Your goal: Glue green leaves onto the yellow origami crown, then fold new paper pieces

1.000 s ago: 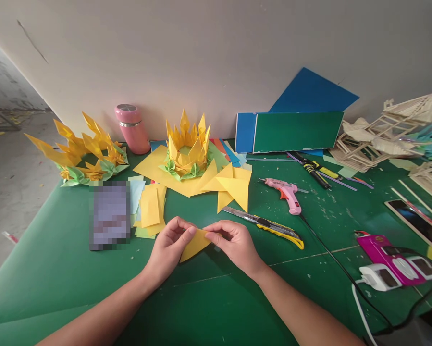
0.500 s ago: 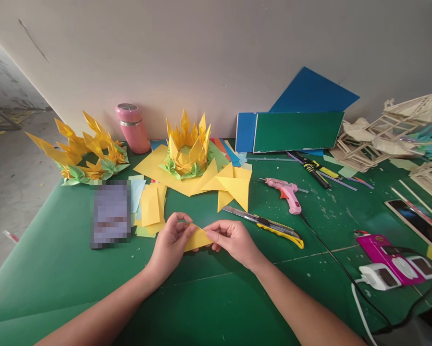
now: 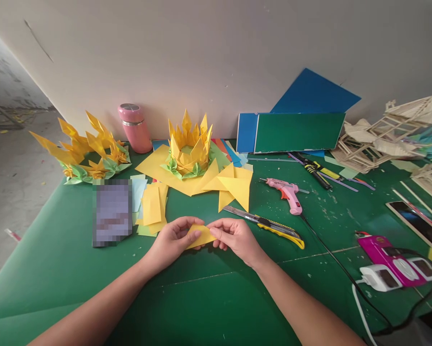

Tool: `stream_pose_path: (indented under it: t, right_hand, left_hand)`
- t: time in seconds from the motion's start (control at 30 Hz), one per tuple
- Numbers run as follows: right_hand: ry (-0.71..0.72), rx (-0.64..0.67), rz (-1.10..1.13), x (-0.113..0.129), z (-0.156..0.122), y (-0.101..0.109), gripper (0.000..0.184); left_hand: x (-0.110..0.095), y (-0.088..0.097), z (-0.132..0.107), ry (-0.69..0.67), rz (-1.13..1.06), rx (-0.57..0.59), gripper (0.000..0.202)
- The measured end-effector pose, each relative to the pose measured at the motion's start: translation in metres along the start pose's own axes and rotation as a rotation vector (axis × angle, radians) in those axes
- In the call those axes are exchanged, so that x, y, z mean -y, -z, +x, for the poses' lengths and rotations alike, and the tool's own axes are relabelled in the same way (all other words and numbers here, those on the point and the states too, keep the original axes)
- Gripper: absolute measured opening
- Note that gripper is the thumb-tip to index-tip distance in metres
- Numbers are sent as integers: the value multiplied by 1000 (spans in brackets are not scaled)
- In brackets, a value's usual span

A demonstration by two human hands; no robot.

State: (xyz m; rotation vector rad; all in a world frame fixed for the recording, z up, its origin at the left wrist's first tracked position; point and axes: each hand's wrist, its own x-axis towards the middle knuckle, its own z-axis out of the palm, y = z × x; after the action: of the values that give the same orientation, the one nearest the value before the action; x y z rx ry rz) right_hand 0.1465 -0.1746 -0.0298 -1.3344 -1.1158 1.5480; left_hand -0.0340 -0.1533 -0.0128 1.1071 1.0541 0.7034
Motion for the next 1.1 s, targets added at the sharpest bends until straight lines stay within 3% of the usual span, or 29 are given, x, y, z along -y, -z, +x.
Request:
stream_pose_path:
  t: [0.13,0.3,0.5,0.67,0.83,1.1]
  right_hand:
    - [8,-8,3,1,0,1,31]
    - [51,18,-3,-3,0,4,32]
    - [204,76,109,-3,-2,3,39]
    - [272,81,96,-2,-3,0,27]
    - [280,22,75,-3,-3,-1,27]
    - [266,60,94,0,-4,-1,26]
  left_hand:
    - [2,0,1,40,3,17,36]
    - [6,2,2,83,24,-41,35]
    - [1,2,2,128,-150,-80,39]
    - [-3,2,1,140,-238,-82,38]
    - [-5,0,-1,190,-307,-91,38]
    - [-5,-2,-2,183,-332,-104,40]
